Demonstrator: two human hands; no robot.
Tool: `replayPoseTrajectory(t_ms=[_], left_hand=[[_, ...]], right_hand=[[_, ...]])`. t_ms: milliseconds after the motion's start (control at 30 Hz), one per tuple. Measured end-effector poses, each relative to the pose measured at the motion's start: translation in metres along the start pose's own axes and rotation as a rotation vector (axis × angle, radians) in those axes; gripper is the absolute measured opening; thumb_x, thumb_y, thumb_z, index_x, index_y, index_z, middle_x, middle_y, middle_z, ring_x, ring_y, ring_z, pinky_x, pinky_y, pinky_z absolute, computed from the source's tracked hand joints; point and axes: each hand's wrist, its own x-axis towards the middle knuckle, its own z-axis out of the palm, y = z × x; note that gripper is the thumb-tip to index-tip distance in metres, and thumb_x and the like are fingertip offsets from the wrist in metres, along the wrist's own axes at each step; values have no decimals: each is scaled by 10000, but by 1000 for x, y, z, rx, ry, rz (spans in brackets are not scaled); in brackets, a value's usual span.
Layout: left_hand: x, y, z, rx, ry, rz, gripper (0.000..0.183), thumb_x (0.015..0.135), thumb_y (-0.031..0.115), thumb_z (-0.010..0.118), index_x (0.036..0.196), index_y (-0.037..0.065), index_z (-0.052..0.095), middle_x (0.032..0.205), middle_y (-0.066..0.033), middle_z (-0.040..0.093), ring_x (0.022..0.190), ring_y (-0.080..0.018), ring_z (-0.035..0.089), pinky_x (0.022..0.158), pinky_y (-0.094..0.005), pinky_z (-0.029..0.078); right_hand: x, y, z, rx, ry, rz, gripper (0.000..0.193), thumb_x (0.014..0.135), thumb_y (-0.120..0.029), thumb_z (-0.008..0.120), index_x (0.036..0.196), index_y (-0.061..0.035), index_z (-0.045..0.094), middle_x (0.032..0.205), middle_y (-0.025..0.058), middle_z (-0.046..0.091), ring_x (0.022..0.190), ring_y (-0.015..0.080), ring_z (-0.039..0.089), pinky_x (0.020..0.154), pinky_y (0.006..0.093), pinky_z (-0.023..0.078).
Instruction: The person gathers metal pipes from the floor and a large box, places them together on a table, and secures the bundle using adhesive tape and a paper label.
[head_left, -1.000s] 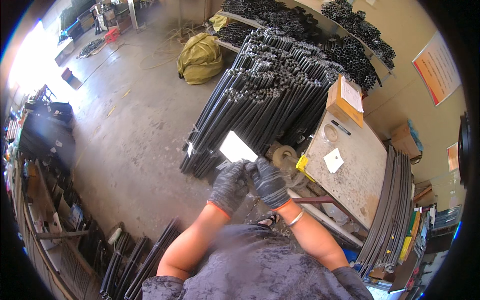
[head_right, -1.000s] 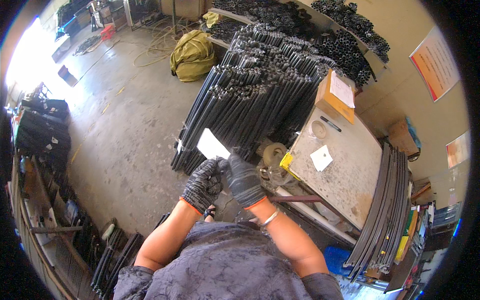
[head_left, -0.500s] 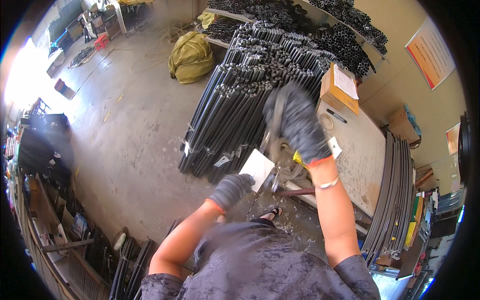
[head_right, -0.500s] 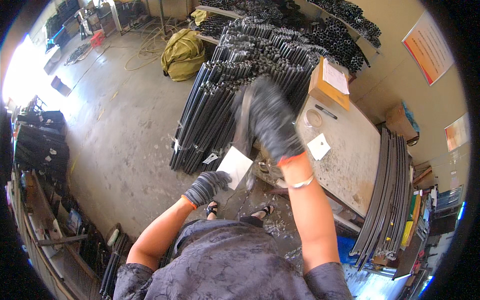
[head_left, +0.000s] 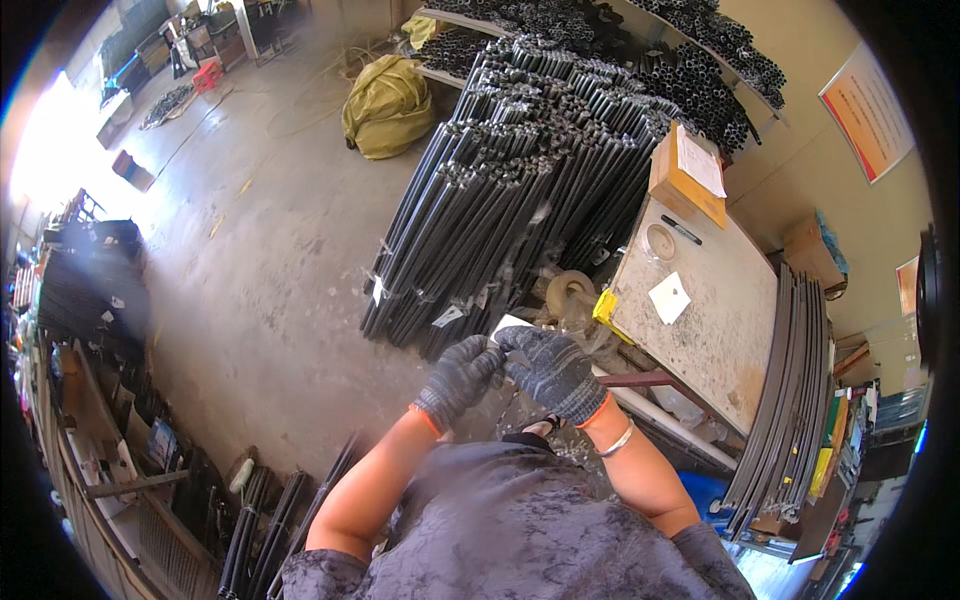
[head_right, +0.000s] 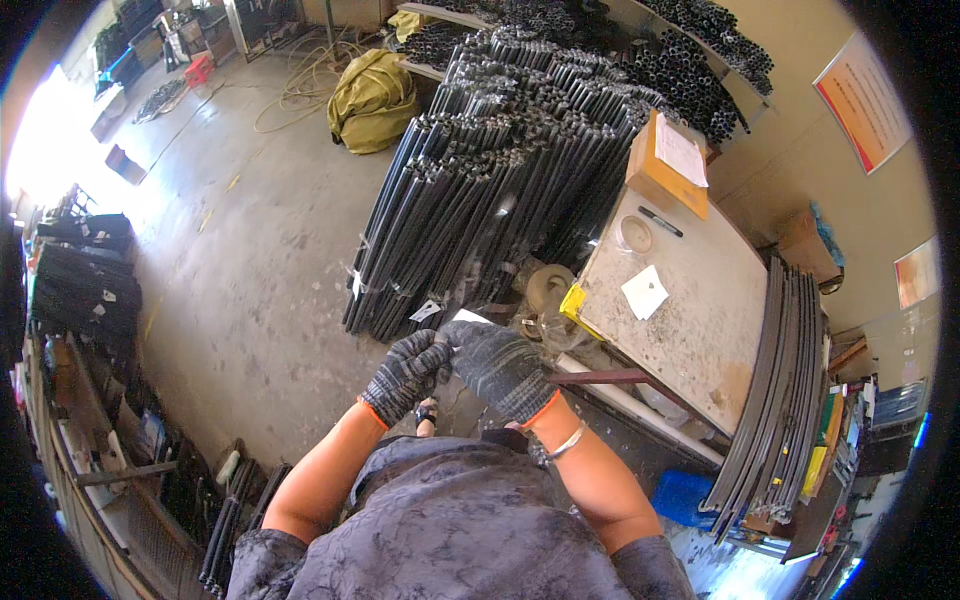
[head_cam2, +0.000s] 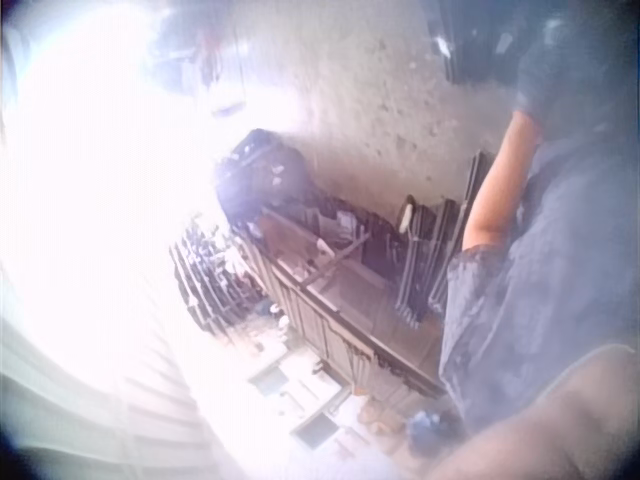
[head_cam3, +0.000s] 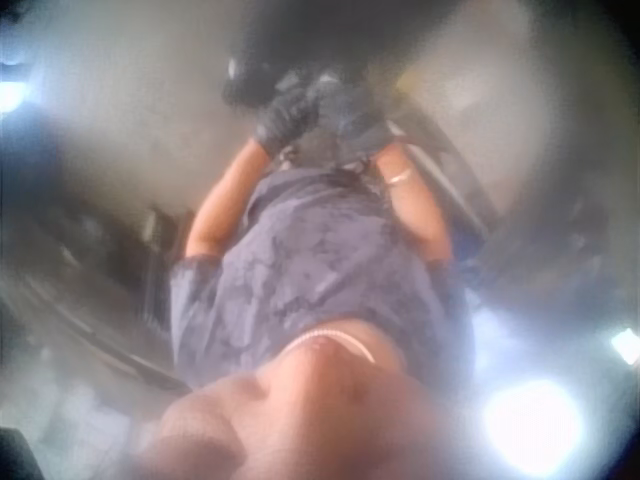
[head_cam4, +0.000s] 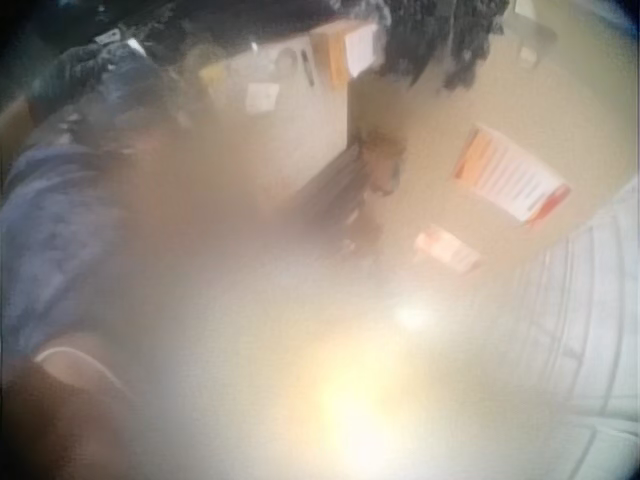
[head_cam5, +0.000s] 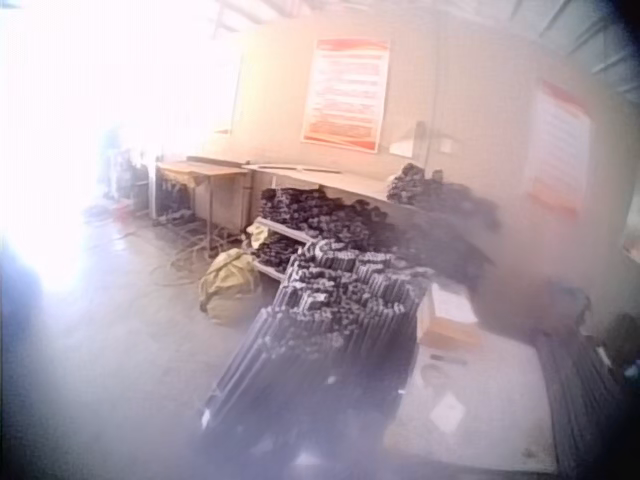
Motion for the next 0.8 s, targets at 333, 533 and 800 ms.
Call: replayPoseTrajectory(t_ms=[333,533,800], left_hand=[[11,-7,13,80,195,329,134,894,43,559,1000,36,477,814,-24,571,680,-99,519,611,-246,464],[2,4,15,364,286,328,66,872,19,580,937,7,585,795,-37,608,744,-102,557,684,-245,471],[8,13,-2,196,-6,-71,174,865,209,647,921,45,661,722,28,599,667,-37,507,582,-196,412]], right_hand=[[1,16,25,185,250,-44,276,732,-5,618,1004,-44,589,907,130,619,856,301,596,788,381,477],[1,18,29,-35,345,-159,178,724,-35,636,896,-58,600,870,111,599,833,309,577,754,408,459],[3,37,19,56,161,-27,165,772,-85,598,935,-65,581,893,131,581,868,318,556,777,416,455]])
